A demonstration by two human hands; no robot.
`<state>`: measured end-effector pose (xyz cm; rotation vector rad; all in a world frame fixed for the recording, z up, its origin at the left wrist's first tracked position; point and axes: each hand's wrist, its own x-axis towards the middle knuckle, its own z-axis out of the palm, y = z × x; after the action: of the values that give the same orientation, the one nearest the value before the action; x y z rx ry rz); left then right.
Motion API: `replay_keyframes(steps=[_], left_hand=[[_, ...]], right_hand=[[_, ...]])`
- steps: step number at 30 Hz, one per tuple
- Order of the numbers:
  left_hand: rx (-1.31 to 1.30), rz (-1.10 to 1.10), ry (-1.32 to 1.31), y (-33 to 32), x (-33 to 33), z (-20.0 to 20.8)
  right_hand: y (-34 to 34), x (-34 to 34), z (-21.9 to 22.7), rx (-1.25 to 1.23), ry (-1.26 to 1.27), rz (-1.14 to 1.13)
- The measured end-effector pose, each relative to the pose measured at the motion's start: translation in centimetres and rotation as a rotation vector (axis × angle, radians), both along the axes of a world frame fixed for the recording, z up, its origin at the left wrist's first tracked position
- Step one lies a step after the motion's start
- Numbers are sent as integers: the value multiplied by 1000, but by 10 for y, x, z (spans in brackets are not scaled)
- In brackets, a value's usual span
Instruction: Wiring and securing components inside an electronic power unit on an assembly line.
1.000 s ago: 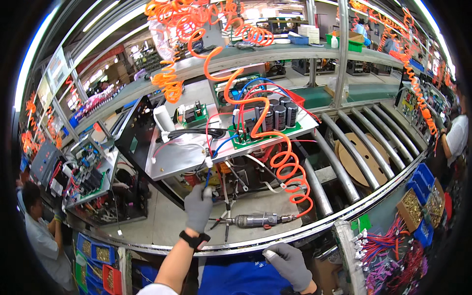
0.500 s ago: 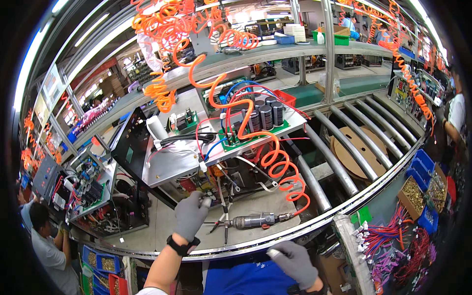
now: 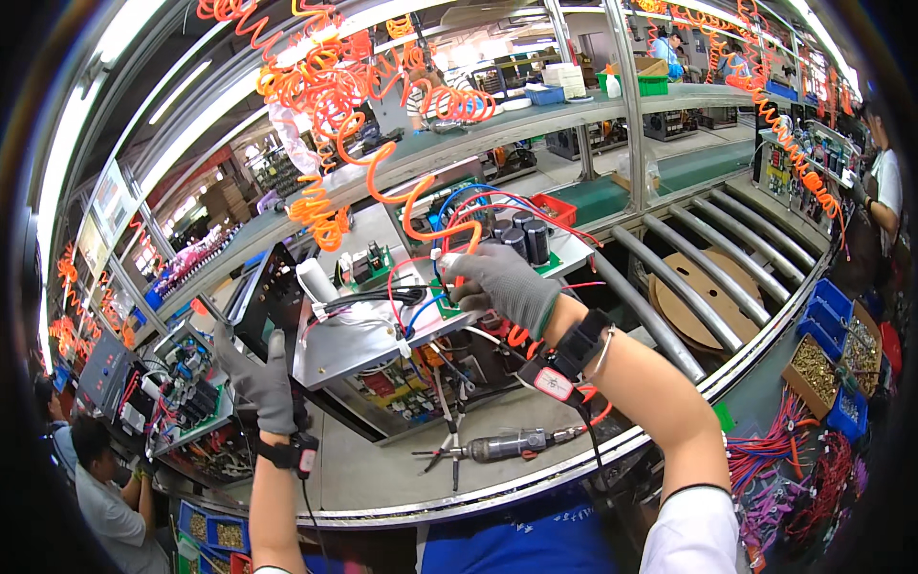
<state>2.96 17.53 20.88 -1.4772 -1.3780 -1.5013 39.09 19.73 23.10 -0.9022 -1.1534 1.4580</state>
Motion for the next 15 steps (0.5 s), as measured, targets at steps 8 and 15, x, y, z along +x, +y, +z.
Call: replay_keyframes(steps=[8, 15], left_hand=[[49, 101, 421, 8, -19, 43], [37, -134, 235, 21, -20, 35]], right_hand=[[-16, 131, 64, 386, -318, -546], [88, 190, -47, 120, -457, -717]])
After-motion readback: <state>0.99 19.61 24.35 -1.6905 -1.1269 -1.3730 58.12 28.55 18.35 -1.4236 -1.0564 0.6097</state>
